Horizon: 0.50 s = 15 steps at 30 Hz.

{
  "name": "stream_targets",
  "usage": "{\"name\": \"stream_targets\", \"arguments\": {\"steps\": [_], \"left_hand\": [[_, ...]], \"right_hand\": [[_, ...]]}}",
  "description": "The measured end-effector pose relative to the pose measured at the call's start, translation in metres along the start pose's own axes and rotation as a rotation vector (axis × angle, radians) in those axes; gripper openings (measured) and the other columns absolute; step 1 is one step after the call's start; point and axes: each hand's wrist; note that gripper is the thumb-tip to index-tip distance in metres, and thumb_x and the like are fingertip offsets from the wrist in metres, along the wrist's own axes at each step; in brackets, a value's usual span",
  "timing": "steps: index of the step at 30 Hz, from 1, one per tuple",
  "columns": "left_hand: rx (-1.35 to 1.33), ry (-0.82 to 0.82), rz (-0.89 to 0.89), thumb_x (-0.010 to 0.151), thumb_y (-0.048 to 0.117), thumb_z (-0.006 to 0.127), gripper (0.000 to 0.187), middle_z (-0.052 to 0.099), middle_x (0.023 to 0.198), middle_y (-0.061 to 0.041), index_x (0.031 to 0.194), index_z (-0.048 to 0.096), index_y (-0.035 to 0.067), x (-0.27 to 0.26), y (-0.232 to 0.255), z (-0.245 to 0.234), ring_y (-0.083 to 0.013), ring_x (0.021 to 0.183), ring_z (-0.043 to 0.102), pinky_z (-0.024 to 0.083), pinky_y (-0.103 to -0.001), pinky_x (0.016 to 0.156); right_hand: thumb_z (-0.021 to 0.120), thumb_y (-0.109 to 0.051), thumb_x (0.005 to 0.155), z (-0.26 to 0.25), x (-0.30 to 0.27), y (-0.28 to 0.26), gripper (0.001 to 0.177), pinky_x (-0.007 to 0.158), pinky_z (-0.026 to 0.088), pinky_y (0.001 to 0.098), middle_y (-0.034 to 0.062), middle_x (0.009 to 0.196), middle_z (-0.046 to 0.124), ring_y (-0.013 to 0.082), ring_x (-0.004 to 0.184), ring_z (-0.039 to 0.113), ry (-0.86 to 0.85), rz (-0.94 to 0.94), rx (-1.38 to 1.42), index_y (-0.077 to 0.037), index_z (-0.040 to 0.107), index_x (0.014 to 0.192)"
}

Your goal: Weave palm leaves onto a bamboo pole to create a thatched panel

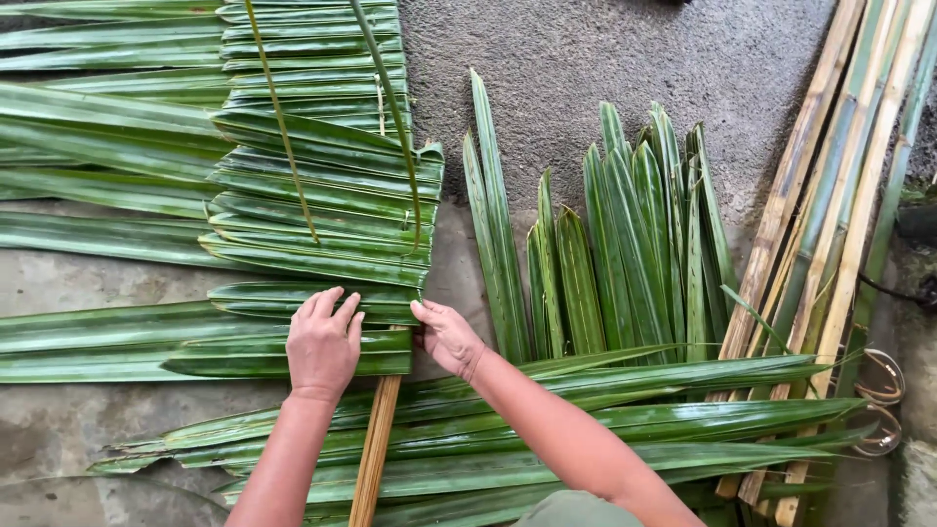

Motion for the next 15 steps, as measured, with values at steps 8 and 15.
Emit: {"name": "stream_targets", "arguments": {"steps": [8,15], "left_hand": [[-0.122,0.243,-0.193,0.085,0.029,0.083,0.021,0.058,0.110,0.001,0.105,0.079,0.026,-0.023,0.004,-0.007,-0.0220,0.106,0.060,0.053,-0.033,0.094],[-0.332,-0.040,-0.693,0.086,0.058,0.079,0.038,0.073,0.077,-0.003,0.093,0.076,0.021,-0.042,-0.009,0.020,-0.0291,0.081,0.073,0.058,-0.043,0.076]], "right_hand": [[0.066,-0.020,0.103,-0.030,0.018,0.032,0.031,0.104,0.054,0.0456,0.0125,0.121,0.074,0.0289,0.113,0.070,-0.007,-0.006,0.176,-0.010,0.070,0.132],[0.069,-0.019,0.100,0.023,-0.011,0.011,0.034,0.104,0.054,0.0507,0.0179,0.122,0.070,0.0329,0.116,0.067,0.100,-0.152,0.065,-0.004,0.069,0.131]]}}
Point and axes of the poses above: each hand's wrist, its own x-axis towards the middle knuckle, its own z-axis out of the palm, y = z × x
